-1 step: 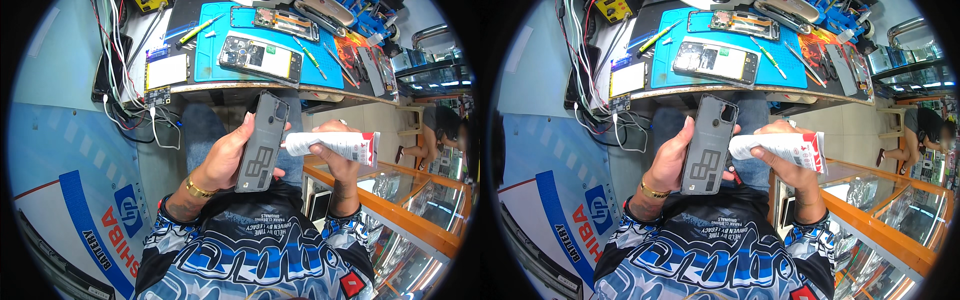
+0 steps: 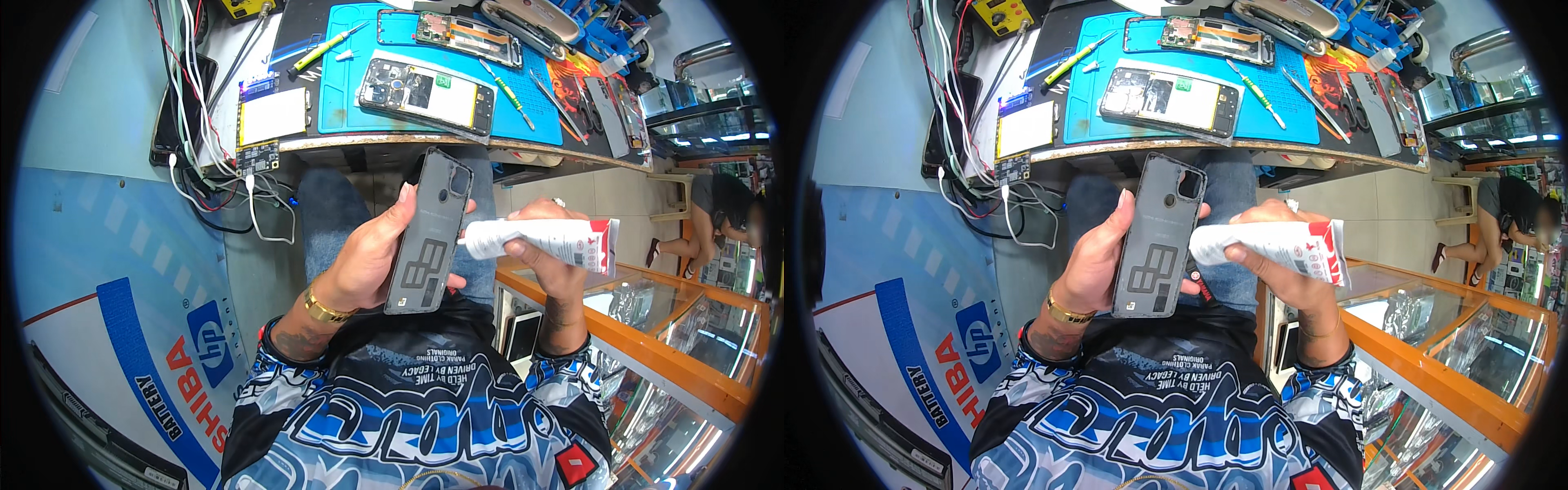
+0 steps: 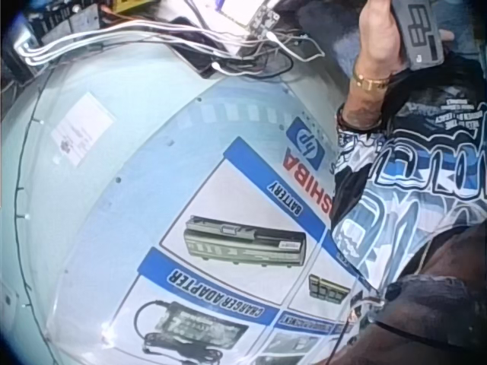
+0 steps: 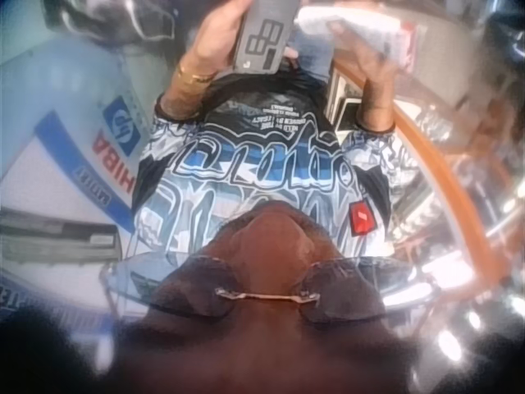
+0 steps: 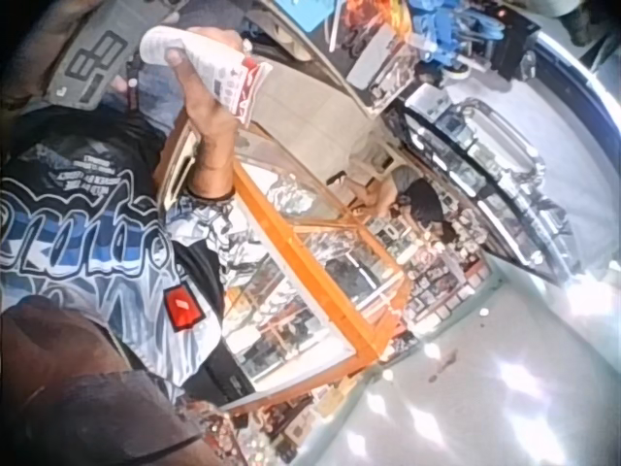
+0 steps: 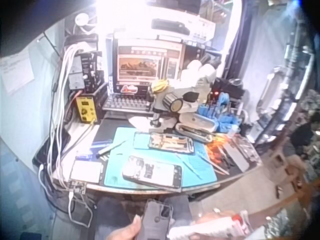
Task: The person uses a screwdriver to work on a disassembled smartphone, applies adhesive from a tube to a back cover, and handles internal components on a workbench.
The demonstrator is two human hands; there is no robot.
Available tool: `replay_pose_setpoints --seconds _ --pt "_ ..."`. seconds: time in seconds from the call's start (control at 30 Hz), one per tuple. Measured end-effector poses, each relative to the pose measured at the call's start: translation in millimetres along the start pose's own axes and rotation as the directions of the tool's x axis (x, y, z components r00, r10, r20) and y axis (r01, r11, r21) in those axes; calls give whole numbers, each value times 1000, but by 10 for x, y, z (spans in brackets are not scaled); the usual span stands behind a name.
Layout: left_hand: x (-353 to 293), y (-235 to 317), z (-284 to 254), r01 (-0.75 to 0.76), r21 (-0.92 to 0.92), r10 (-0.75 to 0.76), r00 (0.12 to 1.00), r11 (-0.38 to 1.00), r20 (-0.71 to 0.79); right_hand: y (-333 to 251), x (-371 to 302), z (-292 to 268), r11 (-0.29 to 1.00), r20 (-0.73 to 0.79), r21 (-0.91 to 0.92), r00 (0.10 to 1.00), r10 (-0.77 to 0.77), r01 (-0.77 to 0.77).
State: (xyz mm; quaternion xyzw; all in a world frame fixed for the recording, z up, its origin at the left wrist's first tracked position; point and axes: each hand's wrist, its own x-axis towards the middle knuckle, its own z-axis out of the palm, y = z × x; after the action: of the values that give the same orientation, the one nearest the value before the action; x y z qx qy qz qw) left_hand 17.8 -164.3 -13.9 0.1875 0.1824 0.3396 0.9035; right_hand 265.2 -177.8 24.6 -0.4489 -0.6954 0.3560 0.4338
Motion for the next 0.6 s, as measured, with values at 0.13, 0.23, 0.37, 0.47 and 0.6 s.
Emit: replay_pose_setpoints --seconds 0.13,0.23,0.37,0.47,0.6 --pt "12 -15 0 -16 -8 15 999 1000 -37 67 -53 32 998 30 50 999 -26 24" --pt "13 5 -3 -4 -3 3 1000 1000 -26 21 4 13 1000 -27 4 999 20 -20" --pt "31 -15 -42 -3 -29 2 1000 1000 -11 1 -37 45 997 86 80 996 9 -15" --pt "44 -13 -23 -4 -42 3 999 999 -32 8 -30 28 993 74 98 995 61 -68" --pt "47 -18 -10 -16 2 16 997 1000 -74 32 -76 39 995 141 89 989 37 -50"
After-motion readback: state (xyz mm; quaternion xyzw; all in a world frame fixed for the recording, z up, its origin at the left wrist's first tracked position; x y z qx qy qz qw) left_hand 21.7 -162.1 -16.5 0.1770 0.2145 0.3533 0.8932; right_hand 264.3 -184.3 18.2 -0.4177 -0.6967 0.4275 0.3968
